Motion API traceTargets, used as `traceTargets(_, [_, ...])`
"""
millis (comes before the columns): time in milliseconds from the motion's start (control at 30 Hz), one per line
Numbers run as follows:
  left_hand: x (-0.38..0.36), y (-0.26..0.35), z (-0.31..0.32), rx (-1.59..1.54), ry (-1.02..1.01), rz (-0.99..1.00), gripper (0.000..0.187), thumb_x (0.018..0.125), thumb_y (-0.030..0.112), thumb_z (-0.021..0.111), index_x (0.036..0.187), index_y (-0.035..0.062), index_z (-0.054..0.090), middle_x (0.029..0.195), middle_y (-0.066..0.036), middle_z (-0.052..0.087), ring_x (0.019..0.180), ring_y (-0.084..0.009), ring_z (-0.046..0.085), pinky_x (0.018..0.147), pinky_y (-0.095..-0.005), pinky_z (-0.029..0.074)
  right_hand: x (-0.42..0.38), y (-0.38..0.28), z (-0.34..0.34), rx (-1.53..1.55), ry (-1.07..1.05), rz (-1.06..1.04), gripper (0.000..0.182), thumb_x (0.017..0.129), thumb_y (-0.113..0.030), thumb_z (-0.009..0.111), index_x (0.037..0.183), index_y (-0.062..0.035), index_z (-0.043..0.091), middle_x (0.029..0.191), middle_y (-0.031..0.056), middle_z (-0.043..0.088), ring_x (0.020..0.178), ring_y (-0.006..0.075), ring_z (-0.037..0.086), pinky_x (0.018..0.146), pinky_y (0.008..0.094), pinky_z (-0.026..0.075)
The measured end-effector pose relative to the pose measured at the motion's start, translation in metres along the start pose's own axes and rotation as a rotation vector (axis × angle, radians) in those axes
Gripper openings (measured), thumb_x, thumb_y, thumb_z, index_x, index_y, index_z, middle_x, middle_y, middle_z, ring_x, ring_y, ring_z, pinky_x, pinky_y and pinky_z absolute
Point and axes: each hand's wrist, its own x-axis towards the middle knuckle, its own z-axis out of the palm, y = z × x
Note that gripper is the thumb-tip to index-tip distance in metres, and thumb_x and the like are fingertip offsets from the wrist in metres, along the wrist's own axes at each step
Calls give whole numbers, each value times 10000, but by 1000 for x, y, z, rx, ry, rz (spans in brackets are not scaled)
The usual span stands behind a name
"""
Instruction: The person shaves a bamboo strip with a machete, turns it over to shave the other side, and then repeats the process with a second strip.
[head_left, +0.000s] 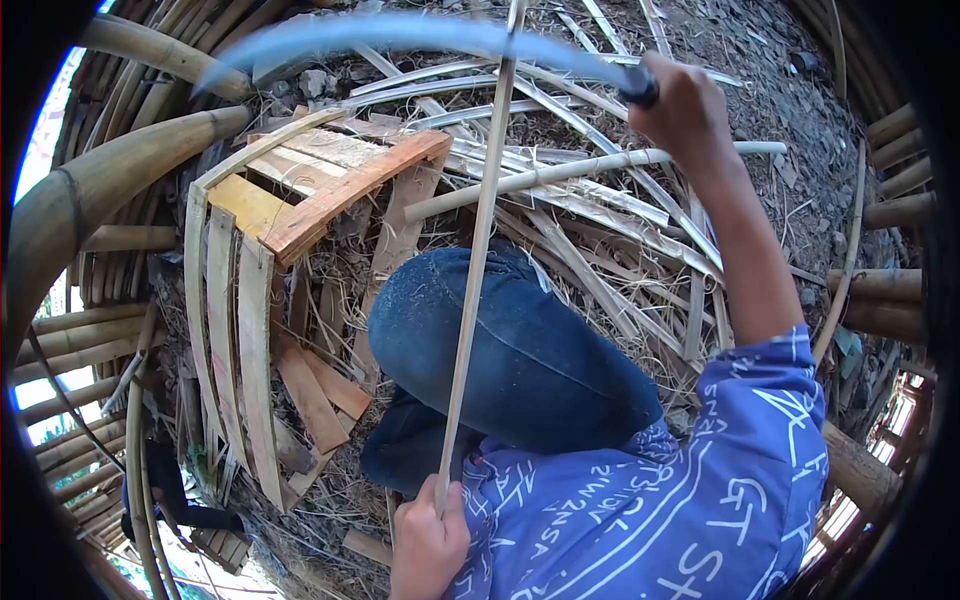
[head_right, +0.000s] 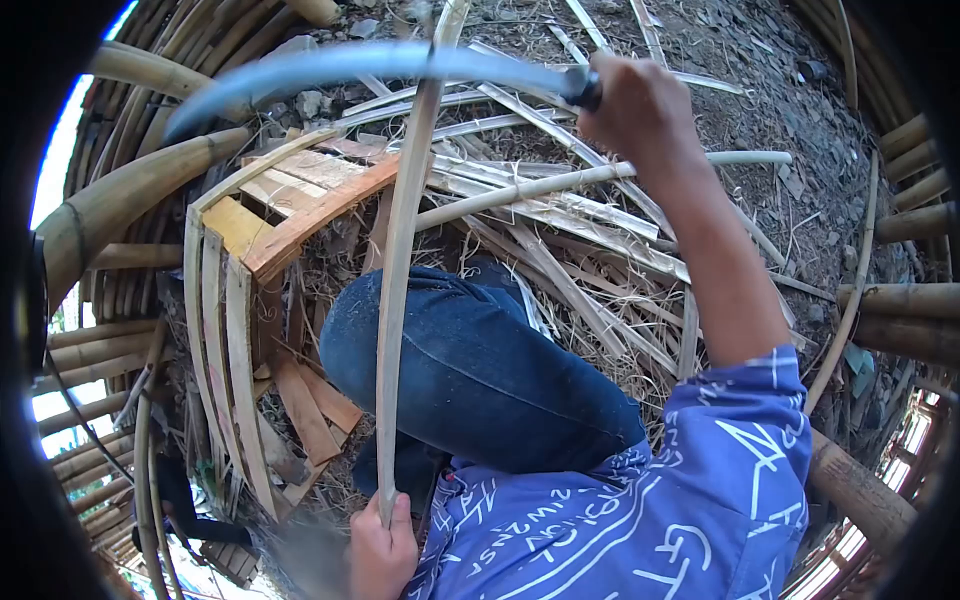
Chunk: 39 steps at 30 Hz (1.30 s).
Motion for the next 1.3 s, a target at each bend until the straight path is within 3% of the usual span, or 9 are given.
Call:
traceTargets(33, [-3,-2,-3,6,-28,-46,283,958,213,464,893,-46,557,651,-297,502,639,-487,520,514,-453,403,9,10,2,65,-64,117,120,775,-161,599,785,-44,622,718,192,662,706,328,679,659,426,549])
traceTargets(233, [-14,-17,-8,98,-37,-50,281,957,204,458,895,-48,563,638,-288,520,647,-479,556,511,-440,415,20,31,12,-67,54,87,139,776,-193,597,807,-63,636,799,191,676,781,352,671,730,449,532])
traceTargets(467, [-26,-26,-13,101,-8,16,301,951,232,473,896,-41,588,664,-277,556,640,-447,578,536,-436,430,25,33,24,-33,127,-8,105,724,-165,619,777,-78,593,715,179,649,724,379,648,662,463,525])
traceTargets(633, [-33,-35,-15,117,-65,-105,288,941,240,483,912,-25,594,704,-277,570,654,-437,577,558,-437,437,13,27,16,-5,111,-55,151,732,-162,622,847,-69,654,741,176,668,714,348,670,680,441,542])
traceTargets(800, [-27,-32,-21,131,-47,-67,265,938,230,478,940,-12,585,695,-263,568,633,-421,579,555,-439,432,-24,12,-11,145,186,-224,86,768,-94,601,705,-53,560,595,123,612,548,294,640,491,401,500])
traceTargets(900, [-24,-37,-29,231,-89,-109,258,937,227,477,965,-9,580,694,-259,566,640,-418,587,561,-439,435,-51,-3,-19,222,186,-373,194,714,-142,665,673,-58,495,568,110,566,494,284,601,441,396,460])
traceTargets(967, [-25,-43,-33,278,-161,-259,269,935,231,482,945,-16,588,709,-255,579,676,-413,603,582,-442,444,-59,-7,-28,179,196,-417,233,680,-162,686,676,-57,479,576,104,553,509,292,597,452,401,461])
traceTargets(1133, [-37,-75,-29,152,-234,-380,270,935,230,482,945,-17,589,712,-254,580,679,-413,604,584,-441,445,-77,-15,-34,193,69,-309,303,554,-133,751,722,-59,509,612,108,560,551,298,610,492,393,478])
traceTargets(1300, [-49,-101,-22,39,-281,-442,271,935,230,482,944,-18,591,714,-254,582,683,-412,604,586,-441,446,-87,-19,-39,206,-11,-393,259,611,-141,730,730,-60,515,616,101,562,532,289,604,469,399,474])
